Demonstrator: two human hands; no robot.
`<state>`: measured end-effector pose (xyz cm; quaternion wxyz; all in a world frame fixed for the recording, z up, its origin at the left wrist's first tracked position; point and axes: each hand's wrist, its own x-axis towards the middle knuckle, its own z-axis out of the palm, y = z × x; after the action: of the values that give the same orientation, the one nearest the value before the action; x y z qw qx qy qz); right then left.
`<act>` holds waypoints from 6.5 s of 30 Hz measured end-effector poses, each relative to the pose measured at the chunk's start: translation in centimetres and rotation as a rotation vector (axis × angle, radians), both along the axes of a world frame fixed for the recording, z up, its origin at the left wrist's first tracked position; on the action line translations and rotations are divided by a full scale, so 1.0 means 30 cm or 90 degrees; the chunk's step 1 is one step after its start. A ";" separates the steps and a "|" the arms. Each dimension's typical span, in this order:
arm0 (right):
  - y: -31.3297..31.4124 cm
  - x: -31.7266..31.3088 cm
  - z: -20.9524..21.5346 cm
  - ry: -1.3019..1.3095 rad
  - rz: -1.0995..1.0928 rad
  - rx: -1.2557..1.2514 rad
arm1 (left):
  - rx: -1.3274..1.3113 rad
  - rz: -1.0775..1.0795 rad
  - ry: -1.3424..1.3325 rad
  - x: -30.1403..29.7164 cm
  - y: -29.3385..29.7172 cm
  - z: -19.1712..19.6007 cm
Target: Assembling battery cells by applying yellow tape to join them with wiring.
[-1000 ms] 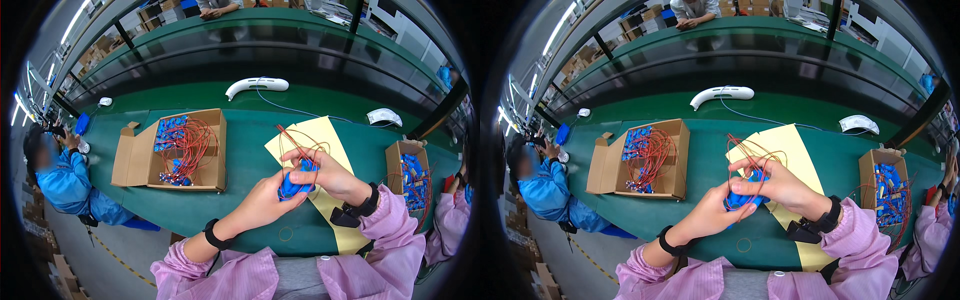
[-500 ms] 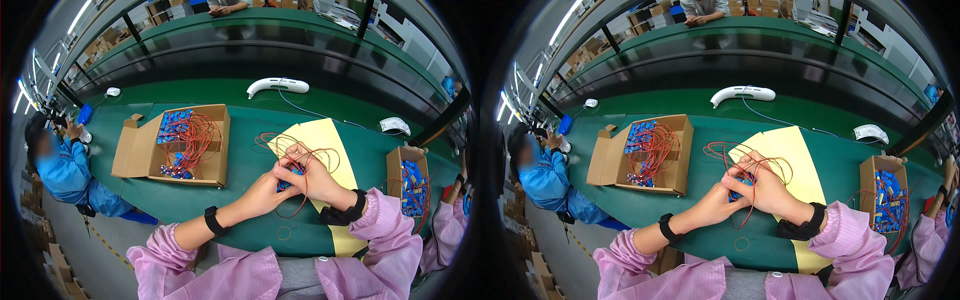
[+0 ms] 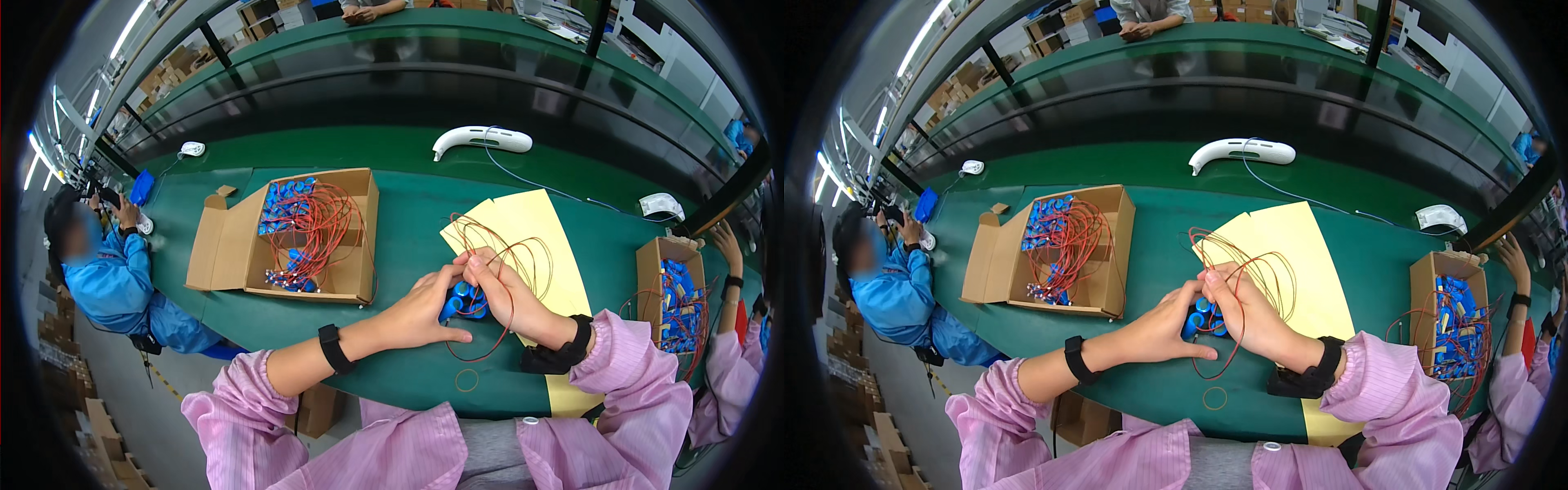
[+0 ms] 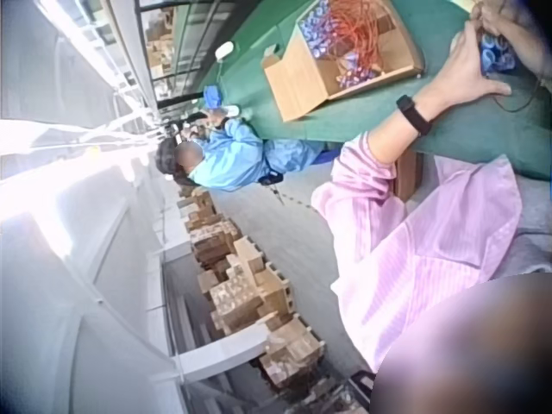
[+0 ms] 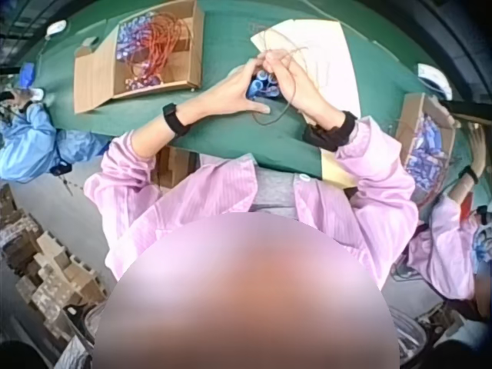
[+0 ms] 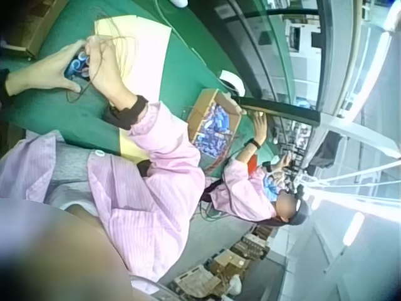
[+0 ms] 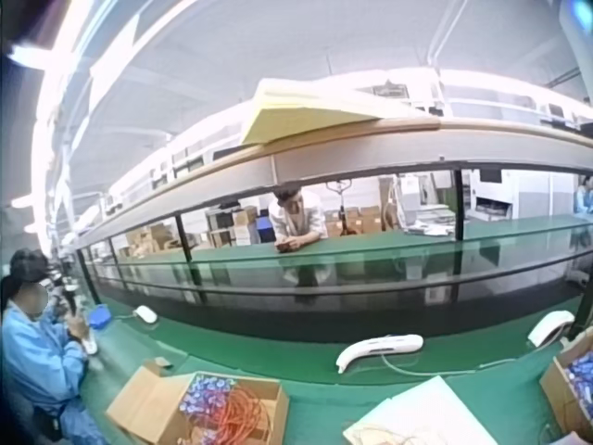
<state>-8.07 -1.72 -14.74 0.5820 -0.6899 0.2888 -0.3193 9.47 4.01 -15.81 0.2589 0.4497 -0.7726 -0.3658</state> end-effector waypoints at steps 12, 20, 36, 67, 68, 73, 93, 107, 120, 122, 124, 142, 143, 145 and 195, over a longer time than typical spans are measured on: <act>0.045 0.048 0.063 -0.151 -0.137 0.442 | -0.035 0.108 0.018 -0.041 -0.021 -0.034; 0.046 0.029 0.137 -0.232 -0.039 0.509 | 0.184 0.092 0.196 -0.054 0.020 0.059; -0.244 0.070 0.259 -0.120 0.010 0.367 | 0.300 0.212 -0.121 0.082 0.105 0.187; -0.419 0.177 0.057 0.157 -0.120 0.135 | -0.194 0.366 -0.446 0.036 0.202 -0.004; -0.426 0.136 0.084 0.224 -0.071 0.148 | -0.172 0.375 -0.455 0.029 0.193 0.006; -0.288 -0.030 0.170 0.432 -0.015 0.030 | -0.161 0.354 -0.431 0.015 0.189 0.002; 0.054 -0.388 0.303 0.642 0.080 -0.429 | -0.145 0.109 -0.463 0.057 0.117 0.056; 0.108 -0.370 0.237 0.679 0.158 -0.590 | -0.132 -0.220 -0.296 -0.241 0.061 0.065; 0.175 -0.309 0.222 0.787 0.234 -0.538 | -0.101 -0.306 -0.264 -0.224 0.047 0.074; 0.170 -0.300 0.198 0.784 0.205 -0.538 | -0.109 -0.295 -0.256 -0.227 0.052 0.063; 0.169 -0.300 0.180 0.757 0.191 -0.541 | -0.118 -0.285 -0.248 -0.230 0.054 0.048; 0.045 -0.275 0.606 0.240 -0.118 -0.342 | -0.126 0.194 -0.413 -0.148 0.039 0.187; 0.022 -0.258 0.601 0.198 -0.126 -0.286 | -0.080 0.220 -0.489 -0.148 0.036 0.160; -0.061 -0.205 0.562 0.130 -0.026 -0.311 | -0.116 0.280 -0.661 -0.131 0.055 0.111; -0.087 -0.101 0.461 0.168 -0.261 -0.317 | 0.119 0.084 0.376 -0.092 -0.195 0.384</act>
<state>-11.10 -4.32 -0.92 0.2770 -0.7736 0.4073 -0.3987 6.72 -1.83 -4.28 0.4528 0.3948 -0.5963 -0.5324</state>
